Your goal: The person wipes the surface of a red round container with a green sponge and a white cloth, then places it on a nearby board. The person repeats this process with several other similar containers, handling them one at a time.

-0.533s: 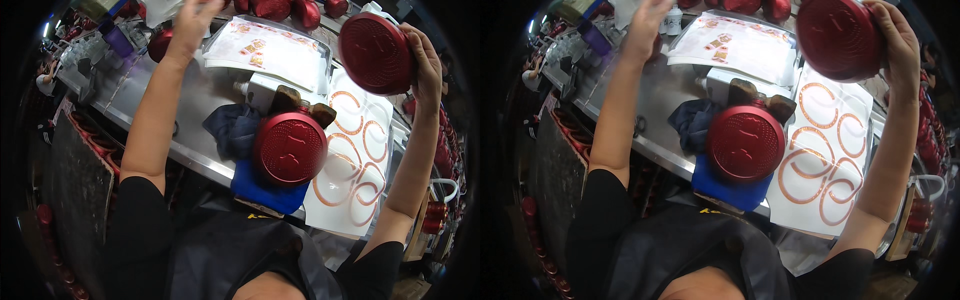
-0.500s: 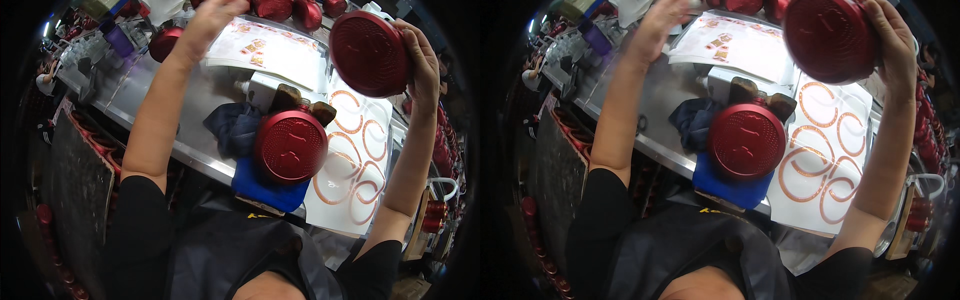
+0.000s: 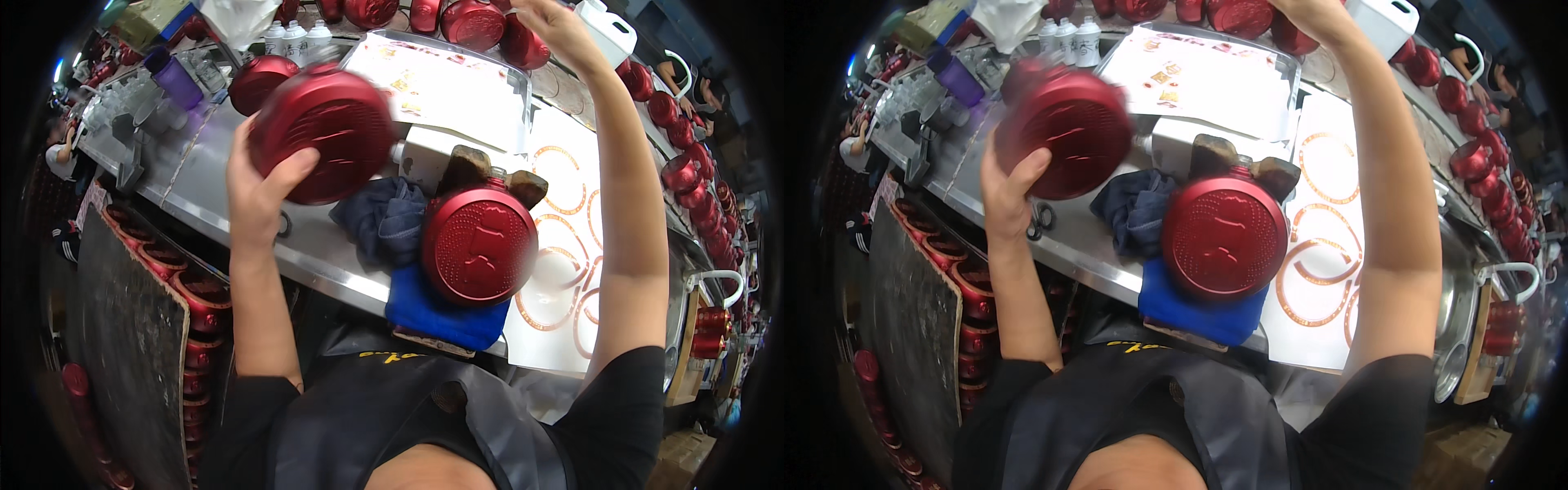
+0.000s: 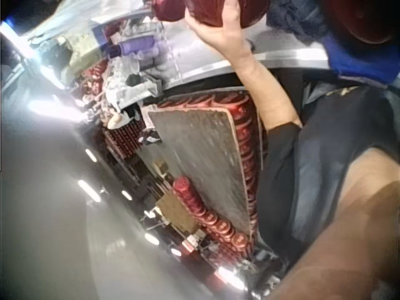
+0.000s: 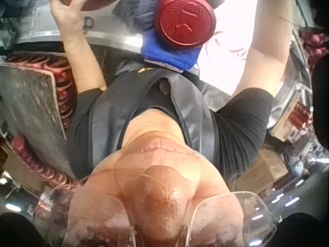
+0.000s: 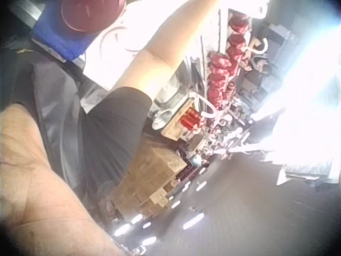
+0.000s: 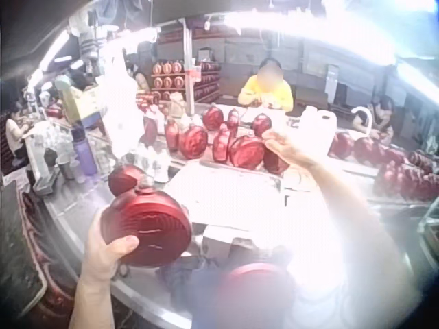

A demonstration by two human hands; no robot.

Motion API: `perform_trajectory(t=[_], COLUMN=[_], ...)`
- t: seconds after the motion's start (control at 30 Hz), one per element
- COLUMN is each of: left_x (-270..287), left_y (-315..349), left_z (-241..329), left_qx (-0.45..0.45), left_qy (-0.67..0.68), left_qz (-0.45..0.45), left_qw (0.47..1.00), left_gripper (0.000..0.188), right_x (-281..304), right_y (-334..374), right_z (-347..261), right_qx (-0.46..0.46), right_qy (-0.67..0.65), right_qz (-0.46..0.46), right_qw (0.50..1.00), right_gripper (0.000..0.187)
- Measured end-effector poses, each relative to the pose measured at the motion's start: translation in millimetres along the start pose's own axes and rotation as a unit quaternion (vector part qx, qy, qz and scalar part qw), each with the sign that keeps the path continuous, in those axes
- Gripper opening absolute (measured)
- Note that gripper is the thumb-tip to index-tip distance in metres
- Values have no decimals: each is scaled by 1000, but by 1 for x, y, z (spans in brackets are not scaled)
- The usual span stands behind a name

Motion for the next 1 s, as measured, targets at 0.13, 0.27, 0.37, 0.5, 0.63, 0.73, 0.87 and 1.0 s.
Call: perform_trajectory(t=[0.13, 0.27, 0.37, 0.5, 0.63, 0.73, 0.87, 1.0], left_x=[74, 98, 97, 93, 96, 99, 102, 99], left_y=[39, 56, 56, 47, 39, 40, 47, 51], left_z=[-47, -85, -84, -77, -84, -89, -93, -91], left_qx=[107, 84, 65, 39, 42, 68, 83, 71], left_qy=[-197, -111, -228, -343, -366, -402, -381, -383], left_qz=[174, 239, 244, 243, 246, 244, 231, 206], left_qw=[959, 961, 940, 907, 897, 880, 891, 898], left_gripper=[63, 66, 70, 77, 82, 86, 87, 89], right_x=[-89, -104, -112, -130, -143, -144, -141, -139], right_y=[9, 51, 79, 102, 108, 107, 117, 124], right_z=[82, 149, 159, 152, 144, 140, 142, 139], right_qx=[-32, -195, -252, -311, -340, -332, -346, -333], right_qy=[226, 215, 130, -56, -148, -180, -173, -167], right_qz=[-288, -251, -208, -180, -179, -171, -167, -164], right_qw=[930, 923, 936, 931, 911, 910, 907, 913], right_gripper=[34, 50, 60, 49, 75, 75, 48, 39])
Point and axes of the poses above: each hand's wrist, its own y-axis away from the middle knuckle, its own x-axis out of the back of the hand, z = x × y, the point moved 10 cm from there along -y, towards the middle knuckle, and after that the axes turned 12 degrees about -z, right-handed, at the moved point
